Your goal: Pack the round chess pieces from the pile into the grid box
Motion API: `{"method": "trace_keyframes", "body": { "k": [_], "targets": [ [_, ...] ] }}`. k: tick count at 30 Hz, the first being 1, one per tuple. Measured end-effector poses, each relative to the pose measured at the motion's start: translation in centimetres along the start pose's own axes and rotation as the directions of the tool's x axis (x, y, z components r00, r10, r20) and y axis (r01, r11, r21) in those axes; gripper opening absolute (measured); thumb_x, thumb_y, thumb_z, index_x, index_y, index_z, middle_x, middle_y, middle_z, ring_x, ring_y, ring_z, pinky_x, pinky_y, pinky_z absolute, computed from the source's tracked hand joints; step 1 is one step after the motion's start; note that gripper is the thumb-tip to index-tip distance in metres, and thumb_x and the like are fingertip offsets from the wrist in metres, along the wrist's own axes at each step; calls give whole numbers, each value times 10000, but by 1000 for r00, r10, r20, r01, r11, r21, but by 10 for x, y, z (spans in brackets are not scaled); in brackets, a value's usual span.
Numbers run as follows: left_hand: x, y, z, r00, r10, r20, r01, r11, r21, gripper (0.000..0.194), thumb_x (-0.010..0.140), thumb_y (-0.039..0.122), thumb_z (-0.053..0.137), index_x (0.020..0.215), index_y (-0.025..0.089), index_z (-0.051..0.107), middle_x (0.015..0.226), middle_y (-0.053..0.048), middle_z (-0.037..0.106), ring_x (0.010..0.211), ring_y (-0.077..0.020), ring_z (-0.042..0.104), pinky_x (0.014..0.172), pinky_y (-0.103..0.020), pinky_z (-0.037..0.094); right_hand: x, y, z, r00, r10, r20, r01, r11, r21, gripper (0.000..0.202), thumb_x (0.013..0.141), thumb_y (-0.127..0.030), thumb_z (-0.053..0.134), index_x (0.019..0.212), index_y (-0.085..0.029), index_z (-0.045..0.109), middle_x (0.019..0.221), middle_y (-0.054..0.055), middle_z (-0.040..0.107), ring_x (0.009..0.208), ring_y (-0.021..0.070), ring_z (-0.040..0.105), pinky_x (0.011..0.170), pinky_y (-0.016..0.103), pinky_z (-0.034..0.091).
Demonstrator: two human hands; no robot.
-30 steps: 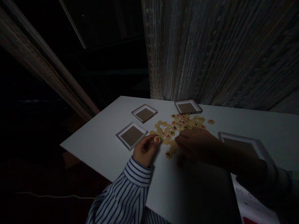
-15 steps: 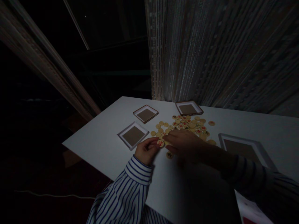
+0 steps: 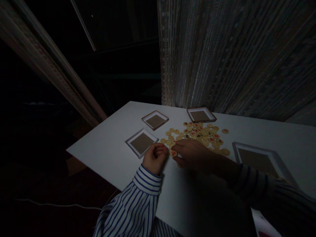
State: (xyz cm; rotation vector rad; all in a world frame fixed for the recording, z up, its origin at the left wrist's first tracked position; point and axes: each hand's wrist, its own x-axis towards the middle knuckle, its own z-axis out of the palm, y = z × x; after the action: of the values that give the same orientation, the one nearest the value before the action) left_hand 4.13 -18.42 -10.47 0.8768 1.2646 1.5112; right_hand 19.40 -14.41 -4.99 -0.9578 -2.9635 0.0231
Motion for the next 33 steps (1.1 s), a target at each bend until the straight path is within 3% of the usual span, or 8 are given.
{"method": "trace_keyframes", "body": {
  "k": [4, 8, 17, 20, 23, 25, 28, 33],
  "targets": [
    [4, 4, -4, 983, 140, -115, -132, 989, 72, 260, 566, 205, 704, 783, 140, 575, 679, -16, 645, 602, -103, 597, 619, -238, 492, 2, 1, 8, 1000, 10, 3, -10, 1000, -17, 271, 833, -349, 465, 899, -142, 626, 904, 95, 604, 837, 215, 555, 694, 314, 364],
    [5, 2, -9, 955, 260, -143, -238, 959, 154, 240, 632, 253, 673, 831, 141, 599, 698, -18, 642, 626, -108, 600, 622, -233, 494, 6, -2, 14, 999, 14, 30, -14, 1000, 2, 272, 819, -363, 474, 879, -151, 634, 900, 92, 595, 830, 209, 552, 698, 310, 365],
    [7, 1, -11, 928, 361, -88, -309, 881, 359, 193, 694, 267, 622, 853, 159, 630, 688, -13, 639, 625, -116, 575, 607, -228, 457, 5, -1, 5, 999, 30, 21, -30, 999, -12, 323, 842, -397, 427, 887, -156, 636, 909, 98, 598, 822, 215, 557, 693, 320, 368],
    [7, 9, -11, 918, 396, 23, -355, 795, 492, 145, 713, 244, 598, 833, 174, 642, 714, -14, 652, 644, -125, 579, 629, -243, 453, -3, 9, -9, 998, 65, 23, -64, 998, -19, 277, 831, -361, 448, 891, -163, 632, 925, 95, 603, 809, 211, 563, 667, 309, 368],
    [11, 22, -6, 880, 416, 228, -468, 678, 566, 104, 722, 221, 583, 790, 182, 652, 754, -29, 673, 695, -143, 598, 674, -263, 461, -15, 22, -20, 991, 136, -16, -137, 989, -46, 238, 830, -284, 438, 903, -172, 635, 918, 90, 608, 830, 218, 565, 680, 312, 368],
    [16, 31, 0, 831, 376, 409, -555, 584, 592, 133, 719, 200, 582, 824, 184, 662, 803, -45, 684, 743, -160, 608, 731, -291, 469, -23, 29, -24, 987, 159, -21, -159, 986, -39, 239, 831, -252, 422, 911, -176, 635, 931, 86, 612, 842, 214, 567, 694, 308, 369],
    [26, 40, 13, 714, 243, 656, -675, 486, 555, 175, 716, 171, 582, 864, 193, 672, 874, -57, 693, 807, -177, 615, 775, -312, 469, -34, 36, -27, 979, 205, -16, -205, 978, -24, 254, 838, -227, 405, 922, -165, 637, 933, 90, 620, 854, 206, 569, 724, 301, 369],
    [45, 38, 22, 589, 78, 804, -780, 314, 541, 236, 692, 176, 601, 919, 185, 665, 932, -70, 691, 913, -218, 600, 855, -363, 435, -48, 39, -29, 969, 246, 16, -245, 968, -59, 228, 833, -208, 413, 842, -166, 638, 882, 76, 624, 785, 179, 568, 677, 278, 364]
  ]
}}
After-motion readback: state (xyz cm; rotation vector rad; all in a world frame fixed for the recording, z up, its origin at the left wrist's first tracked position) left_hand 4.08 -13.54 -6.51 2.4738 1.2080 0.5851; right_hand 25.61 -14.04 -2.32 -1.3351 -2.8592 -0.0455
